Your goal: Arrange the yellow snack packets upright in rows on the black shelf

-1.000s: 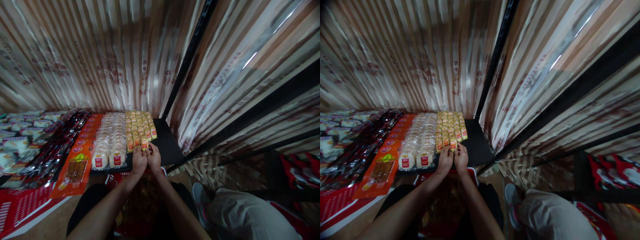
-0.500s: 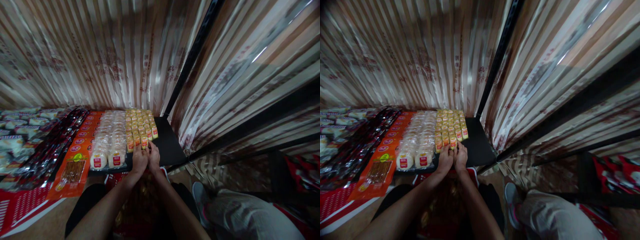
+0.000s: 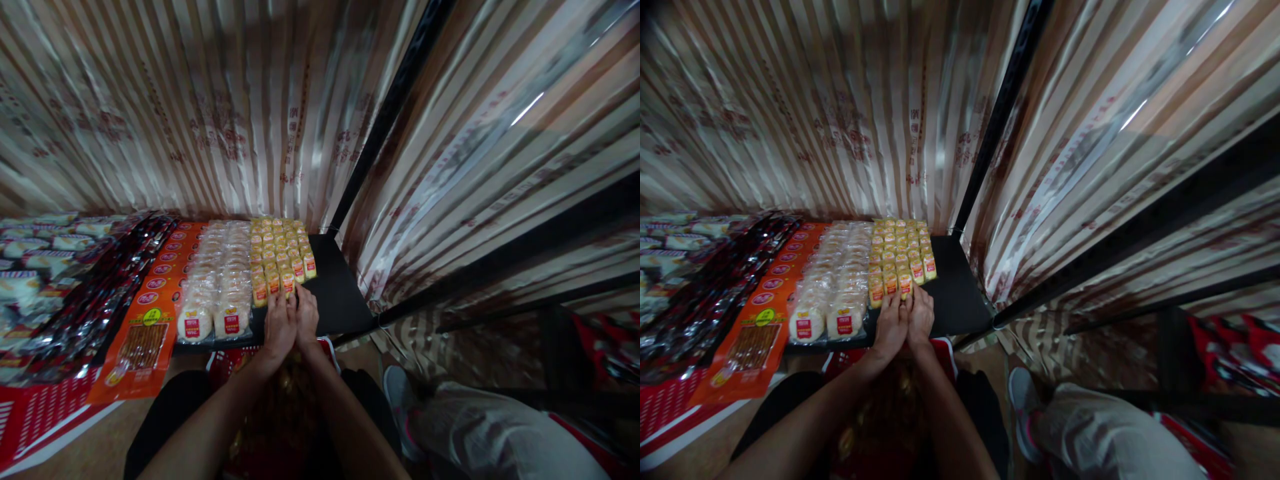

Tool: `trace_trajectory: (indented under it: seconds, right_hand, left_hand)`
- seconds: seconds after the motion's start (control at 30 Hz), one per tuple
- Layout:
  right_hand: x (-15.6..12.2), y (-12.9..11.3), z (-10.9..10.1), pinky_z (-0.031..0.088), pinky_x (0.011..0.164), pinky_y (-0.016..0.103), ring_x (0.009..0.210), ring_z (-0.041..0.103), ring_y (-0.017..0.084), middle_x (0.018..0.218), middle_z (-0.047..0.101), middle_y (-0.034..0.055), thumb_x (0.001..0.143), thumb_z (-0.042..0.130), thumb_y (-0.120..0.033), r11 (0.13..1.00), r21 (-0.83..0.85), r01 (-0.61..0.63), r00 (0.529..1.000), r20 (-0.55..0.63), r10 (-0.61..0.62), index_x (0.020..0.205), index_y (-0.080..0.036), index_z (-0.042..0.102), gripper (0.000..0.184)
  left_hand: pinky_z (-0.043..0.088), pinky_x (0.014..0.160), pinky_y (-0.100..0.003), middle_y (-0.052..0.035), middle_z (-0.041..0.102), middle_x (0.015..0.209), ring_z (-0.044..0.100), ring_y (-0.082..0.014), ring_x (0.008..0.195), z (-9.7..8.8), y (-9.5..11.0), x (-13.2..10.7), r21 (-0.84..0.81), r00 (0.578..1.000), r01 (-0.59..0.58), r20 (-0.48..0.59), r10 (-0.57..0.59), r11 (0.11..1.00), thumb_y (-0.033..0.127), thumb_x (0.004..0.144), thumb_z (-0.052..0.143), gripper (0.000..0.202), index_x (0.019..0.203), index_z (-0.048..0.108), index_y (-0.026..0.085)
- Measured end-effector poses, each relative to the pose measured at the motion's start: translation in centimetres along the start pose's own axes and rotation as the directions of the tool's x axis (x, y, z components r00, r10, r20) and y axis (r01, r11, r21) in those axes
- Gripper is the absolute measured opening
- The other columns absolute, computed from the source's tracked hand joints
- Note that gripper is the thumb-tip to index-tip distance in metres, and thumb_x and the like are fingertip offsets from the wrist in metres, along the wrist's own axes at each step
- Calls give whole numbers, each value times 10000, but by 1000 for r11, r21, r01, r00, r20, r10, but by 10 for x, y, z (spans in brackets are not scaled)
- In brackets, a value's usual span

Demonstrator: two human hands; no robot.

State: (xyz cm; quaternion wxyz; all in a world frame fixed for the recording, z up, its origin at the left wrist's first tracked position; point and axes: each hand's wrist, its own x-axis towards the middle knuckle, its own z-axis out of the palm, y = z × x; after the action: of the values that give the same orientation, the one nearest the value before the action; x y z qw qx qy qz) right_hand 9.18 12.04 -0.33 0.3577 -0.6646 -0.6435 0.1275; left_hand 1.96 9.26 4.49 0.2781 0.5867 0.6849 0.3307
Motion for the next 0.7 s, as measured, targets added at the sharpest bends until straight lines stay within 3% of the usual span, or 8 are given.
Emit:
trace_trajectory:
  seconds: [0.13,0.3,0.43,0.7]
  right_hand:
    - [0,-2,0,395,889,326,991,482,203,1123,578,100,864,357,-261,1000,-2,-10,1000,6,10,1251,-165,470,414]
    - [-1,-3,0,391,900,320,991,482,199,1125,577,99,858,362,-253,1000,20,-18,1000,-10,18,1216,-160,499,394]
    - [-1,0,1,389,906,336,1015,477,205,1148,572,107,857,354,-267,998,56,-9,1000,-27,10,1196,-154,517,393]
    - [-17,1,-9,394,911,388,1026,494,211,1109,582,146,853,353,-279,986,160,56,981,-193,-24,1110,-117,554,364]
  left_hand:
    - [414,929,-274,-123,501,1166,518,-187,1057,1,-2,-1,-23,999,-30,17,30,999,222,864,322,370,1161,524,133]
    - [426,925,-289,-121,527,1132,527,-182,1037,9,-5,0,-81,999,26,22,-24,996,198,849,348,352,1142,533,135]
    - [436,917,-292,-106,538,1112,534,-179,1029,9,-7,-3,-72,1000,-29,-6,28,997,190,854,342,343,1130,543,165]
    - [435,912,-306,-124,543,1093,552,-186,986,-2,-18,-22,12,994,-105,-16,105,994,144,819,342,367,1124,543,108]
